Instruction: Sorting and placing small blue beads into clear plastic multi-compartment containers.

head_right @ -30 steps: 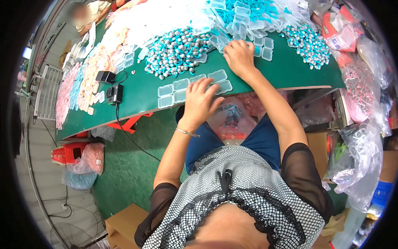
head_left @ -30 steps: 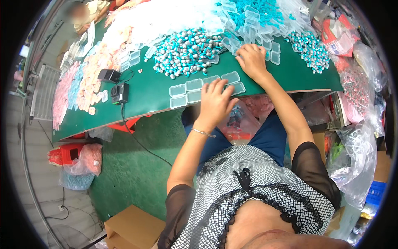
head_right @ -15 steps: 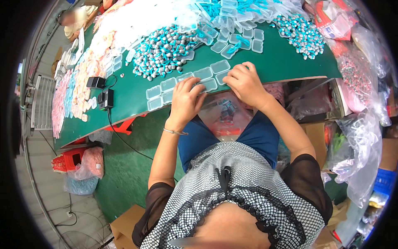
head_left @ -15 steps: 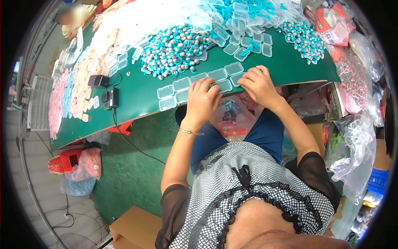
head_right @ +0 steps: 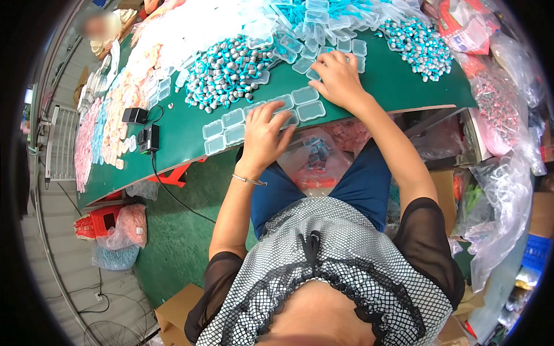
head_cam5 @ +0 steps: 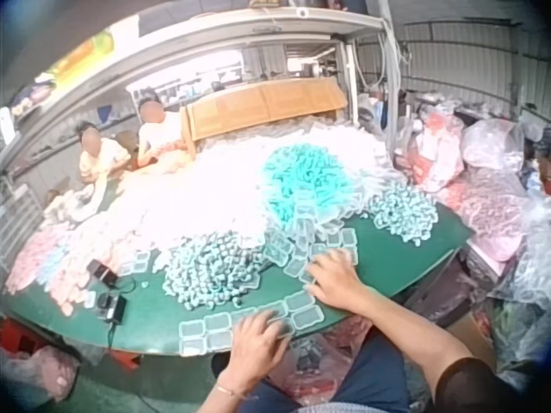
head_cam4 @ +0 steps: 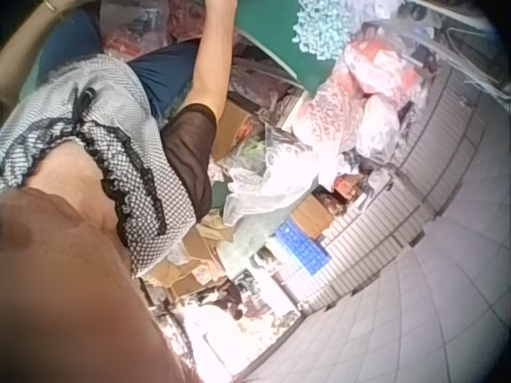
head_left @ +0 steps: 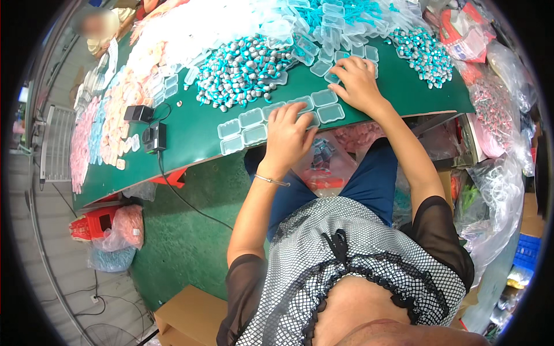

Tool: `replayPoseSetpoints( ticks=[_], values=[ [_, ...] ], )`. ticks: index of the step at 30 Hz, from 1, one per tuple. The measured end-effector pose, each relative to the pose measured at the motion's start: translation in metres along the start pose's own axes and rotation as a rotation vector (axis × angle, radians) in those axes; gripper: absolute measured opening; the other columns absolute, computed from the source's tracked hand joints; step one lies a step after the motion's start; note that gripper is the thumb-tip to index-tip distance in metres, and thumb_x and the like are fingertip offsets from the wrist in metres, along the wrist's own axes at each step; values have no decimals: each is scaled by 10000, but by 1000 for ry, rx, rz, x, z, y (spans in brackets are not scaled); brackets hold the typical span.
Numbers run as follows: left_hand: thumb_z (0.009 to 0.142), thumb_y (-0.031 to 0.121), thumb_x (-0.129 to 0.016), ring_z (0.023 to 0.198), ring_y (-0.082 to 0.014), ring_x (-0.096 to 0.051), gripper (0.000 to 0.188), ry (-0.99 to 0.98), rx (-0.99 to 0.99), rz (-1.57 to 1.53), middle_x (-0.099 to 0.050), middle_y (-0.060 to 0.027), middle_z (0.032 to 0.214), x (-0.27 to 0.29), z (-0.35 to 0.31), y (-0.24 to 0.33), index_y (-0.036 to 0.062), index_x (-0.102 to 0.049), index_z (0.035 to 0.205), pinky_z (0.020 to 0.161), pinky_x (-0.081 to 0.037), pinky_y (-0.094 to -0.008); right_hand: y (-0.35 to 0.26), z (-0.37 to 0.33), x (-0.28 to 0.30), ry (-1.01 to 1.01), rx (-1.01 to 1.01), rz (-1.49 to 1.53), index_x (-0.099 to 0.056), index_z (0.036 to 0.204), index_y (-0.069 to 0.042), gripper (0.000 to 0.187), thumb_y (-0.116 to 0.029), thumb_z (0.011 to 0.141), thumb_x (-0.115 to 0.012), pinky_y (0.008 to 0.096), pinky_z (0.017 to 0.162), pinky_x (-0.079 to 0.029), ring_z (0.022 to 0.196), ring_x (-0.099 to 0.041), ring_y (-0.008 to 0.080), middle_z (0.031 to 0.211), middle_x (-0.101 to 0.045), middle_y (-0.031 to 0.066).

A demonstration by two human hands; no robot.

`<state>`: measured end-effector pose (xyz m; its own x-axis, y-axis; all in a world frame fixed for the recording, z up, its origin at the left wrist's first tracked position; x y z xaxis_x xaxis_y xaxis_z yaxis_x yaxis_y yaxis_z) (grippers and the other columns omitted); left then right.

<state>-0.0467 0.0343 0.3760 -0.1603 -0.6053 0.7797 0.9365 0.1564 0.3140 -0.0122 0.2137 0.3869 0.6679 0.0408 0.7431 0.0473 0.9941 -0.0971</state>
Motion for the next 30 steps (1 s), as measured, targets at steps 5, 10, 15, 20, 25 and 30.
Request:
replayPoseSetpoints(
  ticks=[5, 10, 15, 20, 25, 30],
  values=[
    [757, 167, -717, 1107, -315, -537, 262, -16, -40, -2, -589, -106, 1163, -13, 10, 12, 81, -632, 990, 954, -391, -451, 2, 2, -17, -180, -2, -29, -680, 782, -108, 112, -214, 773, -716, 483, 976, -300, 1094, -517, 208, 1023, -616, 11],
    [760, 167, -713, 1105, -310, -535, 274, 22, 10, -12, -596, -96, 1130, -15, 15, 10, 80, -628, 1006, 939, -391, -450, 37, -8, -9, -27, -206, 295, -689, 813, -107, 59, -165, 803, -692, 416, 901, -391, 1027, -563, 233, 990, -651, 37],
    [757, 171, -716, 1105, -309, -535, 286, 41, -3, -20, -596, -97, 1126, -20, 30, 18, 92, -628, 1017, 935, -390, -451, 75, -30, -24, -73, -756, 1088, -677, 922, -42, 140, -176, 905, -641, 266, 737, -467, 823, -608, 128, 888, -657, 15],
    [759, 183, -716, 1106, -309, -537, 270, -11, -5, 9, -597, -94, 1129, -35, 34, 24, 102, -642, 1005, 940, -385, -475, 78, -49, -16, -12, -974, 1283, -657, 938, -23, 170, -186, 940, -609, 208, 646, -440, 732, -543, 61, 808, -608, -26],
    [746, 188, -713, 1115, -291, -528, 194, -52, -28, 27, -602, -80, 1095, -40, 29, 24, 89, -654, 902, 961, -358, -514, 64, -66, 6, -50, -781, 1013, -643, 916, -25, 154, -176, 934, -614, 225, 601, -435, 676, -545, 81, 815, -622, -16],
    [751, 167, -717, 1098, -304, -543, 202, -79, -37, 16, -606, -82, 1104, -34, 25, 24, 97, -658, 931, 942, -386, -474, 0, -62, 47, -27, -360, 300, -613, 832, -36, 127, -152, 847, -664, 402, 639, -480, 746, -609, 327, 829, -608, 118]
  ],
)
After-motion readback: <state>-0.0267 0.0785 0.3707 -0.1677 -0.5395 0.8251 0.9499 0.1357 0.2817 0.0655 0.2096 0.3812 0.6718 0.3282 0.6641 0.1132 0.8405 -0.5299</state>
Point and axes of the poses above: each hand's wrist, its own z-axis towards the middle knuckle, its own x-axis out of the back of the hand, y = z × x, the point moved 8 cm from there along z, towards the middle knuckle
